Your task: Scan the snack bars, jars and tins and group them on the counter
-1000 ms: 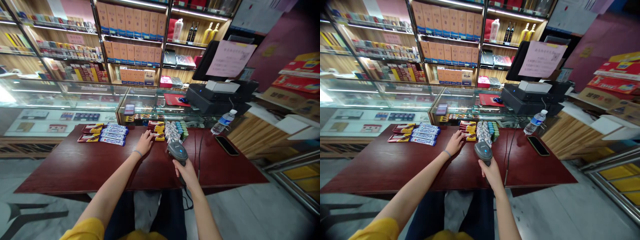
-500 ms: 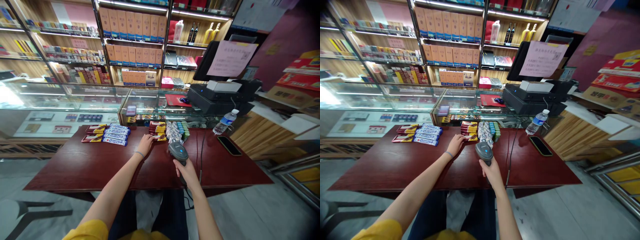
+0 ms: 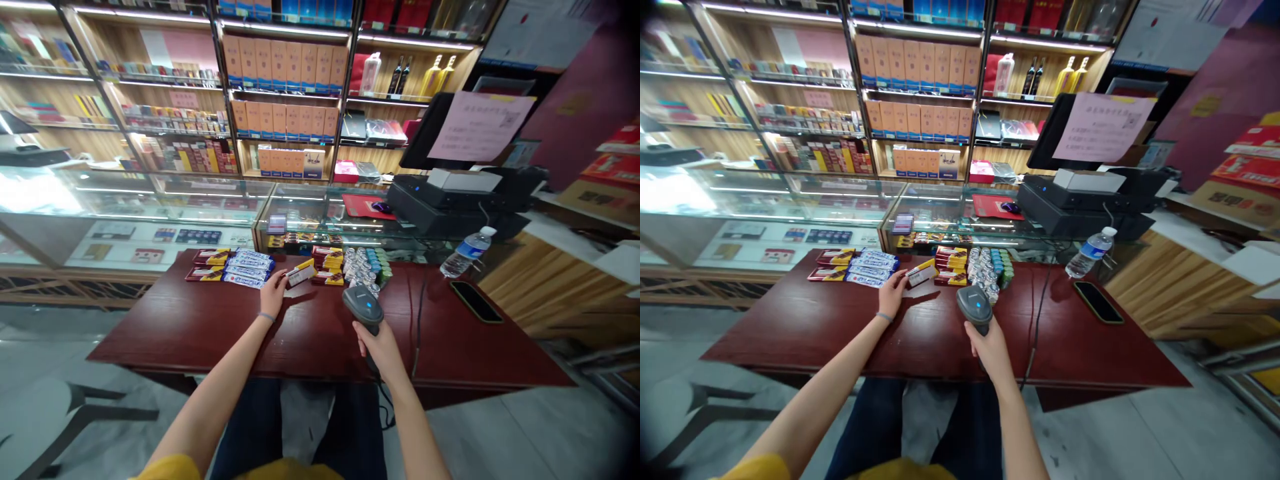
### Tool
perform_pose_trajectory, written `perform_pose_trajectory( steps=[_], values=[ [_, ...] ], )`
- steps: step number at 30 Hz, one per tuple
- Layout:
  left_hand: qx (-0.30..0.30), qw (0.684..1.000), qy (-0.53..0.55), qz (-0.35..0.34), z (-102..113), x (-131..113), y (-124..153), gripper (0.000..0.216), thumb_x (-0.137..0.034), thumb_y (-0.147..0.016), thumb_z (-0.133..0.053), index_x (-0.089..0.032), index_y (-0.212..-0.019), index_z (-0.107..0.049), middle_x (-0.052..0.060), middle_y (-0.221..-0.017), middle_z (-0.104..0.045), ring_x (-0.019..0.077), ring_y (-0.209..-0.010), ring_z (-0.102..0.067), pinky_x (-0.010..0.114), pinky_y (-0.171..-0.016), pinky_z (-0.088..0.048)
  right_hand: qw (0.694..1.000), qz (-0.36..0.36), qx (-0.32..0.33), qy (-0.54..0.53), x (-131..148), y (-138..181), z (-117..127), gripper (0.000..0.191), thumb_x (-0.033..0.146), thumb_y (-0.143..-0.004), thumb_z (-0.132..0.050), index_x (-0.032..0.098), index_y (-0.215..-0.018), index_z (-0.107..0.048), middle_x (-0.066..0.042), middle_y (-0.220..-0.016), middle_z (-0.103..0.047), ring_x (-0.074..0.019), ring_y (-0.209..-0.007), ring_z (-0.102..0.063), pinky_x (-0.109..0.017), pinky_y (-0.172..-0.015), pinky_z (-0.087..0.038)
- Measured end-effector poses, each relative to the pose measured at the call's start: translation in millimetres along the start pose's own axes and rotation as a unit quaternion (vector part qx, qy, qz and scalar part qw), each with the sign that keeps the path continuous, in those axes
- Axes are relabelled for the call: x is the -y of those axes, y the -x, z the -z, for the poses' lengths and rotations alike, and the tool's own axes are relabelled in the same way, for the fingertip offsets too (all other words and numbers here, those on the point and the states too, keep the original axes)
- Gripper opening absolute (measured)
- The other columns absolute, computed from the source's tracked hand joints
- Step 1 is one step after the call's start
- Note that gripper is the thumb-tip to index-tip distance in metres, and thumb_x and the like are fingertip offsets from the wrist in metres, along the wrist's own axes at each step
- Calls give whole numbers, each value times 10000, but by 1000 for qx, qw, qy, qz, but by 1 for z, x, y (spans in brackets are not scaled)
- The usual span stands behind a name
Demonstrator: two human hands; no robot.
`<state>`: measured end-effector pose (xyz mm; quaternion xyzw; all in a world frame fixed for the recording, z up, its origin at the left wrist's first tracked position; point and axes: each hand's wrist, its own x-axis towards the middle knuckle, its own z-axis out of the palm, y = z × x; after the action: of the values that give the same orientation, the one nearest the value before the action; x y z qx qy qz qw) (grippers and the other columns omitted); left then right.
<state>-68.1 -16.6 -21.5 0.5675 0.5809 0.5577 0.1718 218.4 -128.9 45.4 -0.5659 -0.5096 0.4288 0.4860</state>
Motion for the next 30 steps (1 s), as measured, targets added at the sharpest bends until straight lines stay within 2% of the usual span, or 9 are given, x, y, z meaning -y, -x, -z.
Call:
perform_pose_trajectory(
  steps=[3, 5, 9, 14, 19, 21, 26, 30],
  values=[
    [22, 998, 35, 57, 27, 15, -3, 310, -398, -933, -606, -217, -1156, -723, 73, -1135, -762, 261, -1064, -711, 412, -961, -572, 1000, 0, 20, -14, 7, 2, -14, 351, 494, -766, -736, 224, -905, -561, 100, -450, -519, -115, -314, -450, -229, -353, -366],
    [44, 991, 76, 101, 38, 23, -4, 332, -413, -919, -613, -204, -1152, -723, 73, -1083, -773, 254, -995, -729, 401, -882, -607, 999, -14, 47, -24, 13, 5, -25, 369, 481, -764, -739, 219, -962, -571, 105, -469, -524, -110, -312, -438, -220, -335, -343],
    [73, 975, 136, 159, 44, 33, -3, 401, -454, -903, -617, -181, -1183, -708, 68, -1038, -777, 224, -880, -743, 353, -740, -638, 992, -39, 119, -25, 20, 12, -43, 430, 450, -772, -720, 203, -1094, -578, 118, -466, -515, -103, -300, -430, -205, -328, -326],
    [90, 977, 127, 146, 41, 34, -2, 386, -439, -908, -613, -193, -1188, -713, 68, -1077, -776, 230, -901, -741, 342, -725, -630, 989, -46, 138, -23, 16, 19, -53, 430, 439, -763, -700, 205, -1100, -571, 132, -479, -509, -96, -286, -406, -198, -313, -295],
    [61, 995, 35, 67, 46, 34, -4, 292, -389, -901, -626, -205, -1086, -758, 88, -1119, -767, 276, -1031, -717, 398, -886, -598, 986, -42, 162, 28, 12, 18, -52, 267, 412, -766, -678, 209, -905, -576, 109, -436, -510, -105, -293, -434, -204, -321, -300],
    [67, 993, 49, 80, 45, 34, -3, 305, -400, -906, -611, -208, -1098, -751, 86, -1118, -765, 278, -1043, -715, 403, -885, -597, 986, -41, 159, 30, 13, 19, -51, 248, 411, -770, -671, 214, -880, -566, 109, -422, -505, -106, -294, -435, -205, -329, -306],
    [100, 967, 160, 169, 39, 36, -1, 375, -444, -892, -613, -195, -1162, -686, 76, -1009, -768, 238, -878, -740, 362, -715, -620, 989, -41, 143, 3, 12, 18, -48, 342, 433, -773, -683, 214, -1002, -556, 129, -436, -500, -102, -295, -425, -203, -341, -323],
    [101, 972, 156, 143, 52, 36, -9, 302, -411, -854, -653, -184, -1052, -643, 71, -980, -757, 215, -880, -733, 333, -730, -607, 989, -51, 141, -6, 3, 14, -47, 356, 475, -772, -693, 218, -965, -540, 125, -444, -499, -104, -297, -427, -205, -336, -317]
  ],
)
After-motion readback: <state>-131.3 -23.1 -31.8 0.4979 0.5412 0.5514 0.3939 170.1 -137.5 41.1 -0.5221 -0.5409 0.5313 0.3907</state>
